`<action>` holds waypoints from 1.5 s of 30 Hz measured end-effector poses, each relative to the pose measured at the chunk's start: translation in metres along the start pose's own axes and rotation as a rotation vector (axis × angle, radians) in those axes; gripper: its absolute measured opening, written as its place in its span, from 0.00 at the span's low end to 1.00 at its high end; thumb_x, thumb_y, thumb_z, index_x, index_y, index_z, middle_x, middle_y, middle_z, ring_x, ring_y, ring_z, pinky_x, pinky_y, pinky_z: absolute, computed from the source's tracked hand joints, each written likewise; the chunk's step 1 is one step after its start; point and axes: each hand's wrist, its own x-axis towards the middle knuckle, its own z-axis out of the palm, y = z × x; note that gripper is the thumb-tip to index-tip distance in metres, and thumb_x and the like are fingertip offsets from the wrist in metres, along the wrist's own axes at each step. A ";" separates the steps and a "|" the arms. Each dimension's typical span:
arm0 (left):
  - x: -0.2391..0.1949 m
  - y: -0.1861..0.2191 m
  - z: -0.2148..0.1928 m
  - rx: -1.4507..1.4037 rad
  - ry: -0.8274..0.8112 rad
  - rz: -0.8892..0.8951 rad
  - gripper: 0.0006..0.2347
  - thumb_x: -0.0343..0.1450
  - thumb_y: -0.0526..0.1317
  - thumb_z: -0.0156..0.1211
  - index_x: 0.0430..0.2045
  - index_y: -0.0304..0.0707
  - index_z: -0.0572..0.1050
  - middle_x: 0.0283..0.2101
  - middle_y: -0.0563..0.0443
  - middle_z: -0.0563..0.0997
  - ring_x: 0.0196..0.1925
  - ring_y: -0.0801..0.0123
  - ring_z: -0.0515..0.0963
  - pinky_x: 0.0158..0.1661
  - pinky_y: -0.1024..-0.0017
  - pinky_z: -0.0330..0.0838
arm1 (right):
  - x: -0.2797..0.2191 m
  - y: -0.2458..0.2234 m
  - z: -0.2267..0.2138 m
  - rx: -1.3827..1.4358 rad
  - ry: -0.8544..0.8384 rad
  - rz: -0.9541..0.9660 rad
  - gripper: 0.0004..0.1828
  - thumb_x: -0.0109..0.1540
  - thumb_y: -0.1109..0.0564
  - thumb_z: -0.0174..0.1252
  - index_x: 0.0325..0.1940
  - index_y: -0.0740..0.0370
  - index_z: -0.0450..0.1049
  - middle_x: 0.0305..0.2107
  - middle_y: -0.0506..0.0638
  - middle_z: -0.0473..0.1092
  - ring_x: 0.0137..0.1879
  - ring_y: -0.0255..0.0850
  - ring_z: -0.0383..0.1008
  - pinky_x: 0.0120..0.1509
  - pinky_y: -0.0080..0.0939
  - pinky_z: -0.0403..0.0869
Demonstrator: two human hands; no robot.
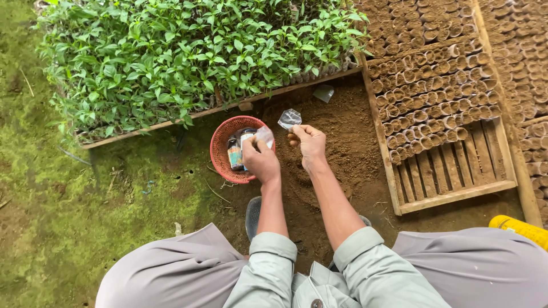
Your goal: Filling small biodegradable pots with soil and seeds, then arranging them in a wooden tray.
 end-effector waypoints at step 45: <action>-0.068 0.083 0.019 -0.384 -0.541 -0.412 0.04 0.61 0.36 0.68 0.23 0.36 0.84 0.19 0.44 0.82 0.23 0.68 0.81 0.27 0.68 0.76 | -0.006 -0.011 -0.068 0.081 0.175 0.032 0.13 0.64 0.53 0.64 0.27 0.62 0.77 0.20 0.54 0.75 0.23 0.37 0.75 0.27 0.35 0.76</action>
